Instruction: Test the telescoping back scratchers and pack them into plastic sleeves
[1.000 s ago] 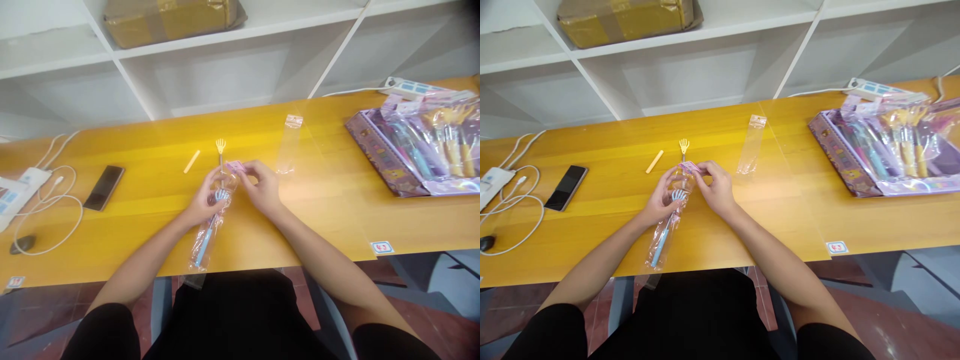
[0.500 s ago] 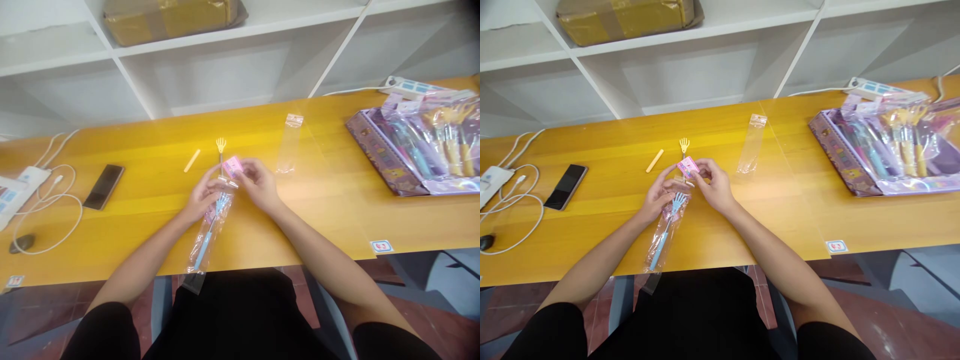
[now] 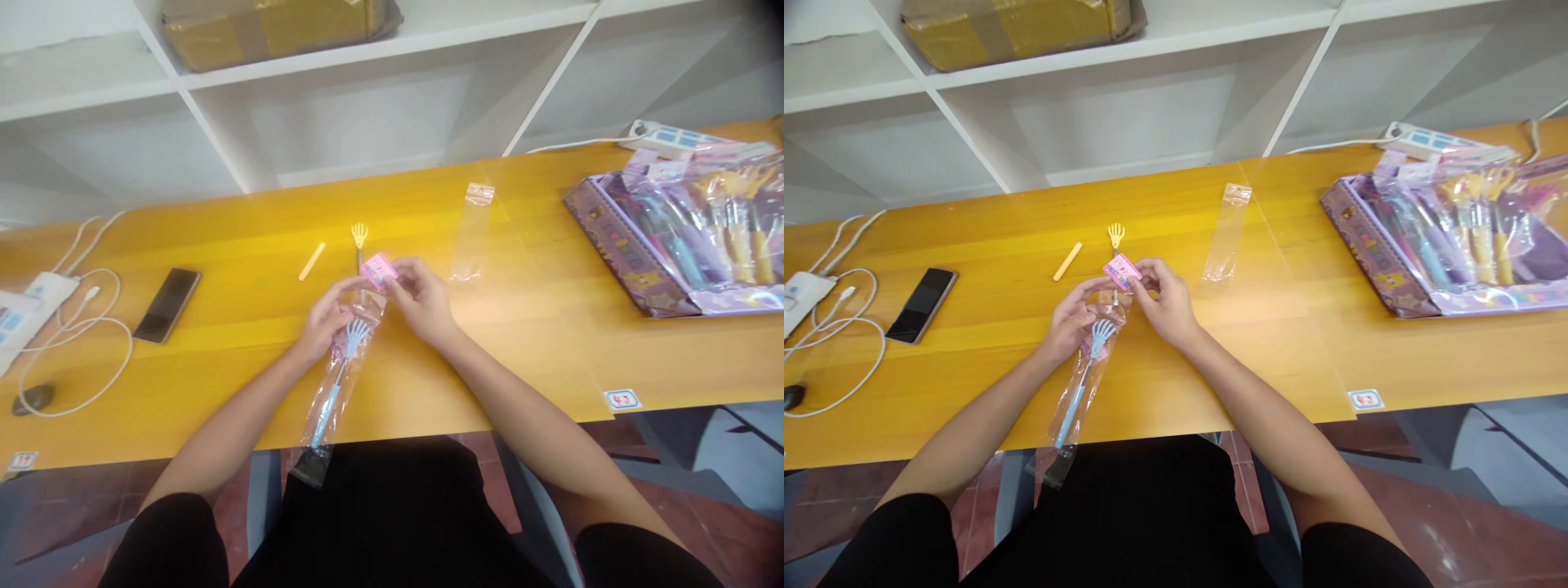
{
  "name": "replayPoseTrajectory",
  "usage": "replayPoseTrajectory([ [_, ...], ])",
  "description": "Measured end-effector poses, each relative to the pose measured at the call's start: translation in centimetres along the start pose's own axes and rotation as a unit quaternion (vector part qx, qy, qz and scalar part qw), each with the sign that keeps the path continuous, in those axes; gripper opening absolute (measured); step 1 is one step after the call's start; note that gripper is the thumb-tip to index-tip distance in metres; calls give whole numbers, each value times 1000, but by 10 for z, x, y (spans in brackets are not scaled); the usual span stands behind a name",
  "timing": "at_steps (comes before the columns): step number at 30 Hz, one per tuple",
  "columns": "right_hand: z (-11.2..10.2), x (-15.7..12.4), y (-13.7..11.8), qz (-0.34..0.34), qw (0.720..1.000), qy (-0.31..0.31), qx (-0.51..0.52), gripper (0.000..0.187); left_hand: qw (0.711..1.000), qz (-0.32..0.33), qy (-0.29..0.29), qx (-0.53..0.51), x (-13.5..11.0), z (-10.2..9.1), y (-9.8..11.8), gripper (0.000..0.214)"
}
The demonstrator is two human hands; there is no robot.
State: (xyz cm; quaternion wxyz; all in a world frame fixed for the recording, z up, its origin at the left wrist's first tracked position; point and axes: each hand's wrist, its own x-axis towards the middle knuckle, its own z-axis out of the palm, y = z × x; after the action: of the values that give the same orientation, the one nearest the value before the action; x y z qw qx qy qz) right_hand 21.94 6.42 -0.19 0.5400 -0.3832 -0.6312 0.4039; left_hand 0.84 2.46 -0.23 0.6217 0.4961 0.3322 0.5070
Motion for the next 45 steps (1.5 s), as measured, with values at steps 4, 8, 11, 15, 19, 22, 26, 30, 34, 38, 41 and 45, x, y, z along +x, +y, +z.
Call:
replayPoseTrajectory([
  [4,-1,0,-3,-4,999,1,-37,26,999,-21,-28,-27,0,-2,-1,61],
  [8,-5,2,-7,-76,989,-10,-127,17,996,-34,-7,-79,3,1,2,58],
  [11,-8,3,-7,-113,981,-17,-159,12,994,-37,21,-103,6,3,4,52],
  [15,-9,4,-5,-116,975,-24,-186,11,990,-44,48,-127,8,3,7,47],
  [19,-11,3,-5,-122,971,-31,-204,21,987,-55,51,-139,8,3,9,51],
  [22,-12,3,-6,-124,965,-51,-224,17,987,-59,56,-139,8,3,10,52],
  [26,-12,4,-7,-123,964,-66,-226,17,988,-59,46,-135,8,3,11,55],
  [30,-13,4,-7,-117,966,-68,-219,16,989,-59,41,-131,8,3,11,56],
  [34,-14,4,-8,-115,966,-68,-220,17,989,-57,44,-129,8,4,11,55],
  [38,-13,4,-9,-128,962,-83,-225,17,989,-59,46,-128,7,4,11,54],
  [41,-12,3,-8,-137,962,-88,-219,18,988,-58,45,-133,8,4,9,54],
  [45,-11,2,-6,-139,962,-90,-219,19,989,-59,44,-129,8,3,8,55],
])
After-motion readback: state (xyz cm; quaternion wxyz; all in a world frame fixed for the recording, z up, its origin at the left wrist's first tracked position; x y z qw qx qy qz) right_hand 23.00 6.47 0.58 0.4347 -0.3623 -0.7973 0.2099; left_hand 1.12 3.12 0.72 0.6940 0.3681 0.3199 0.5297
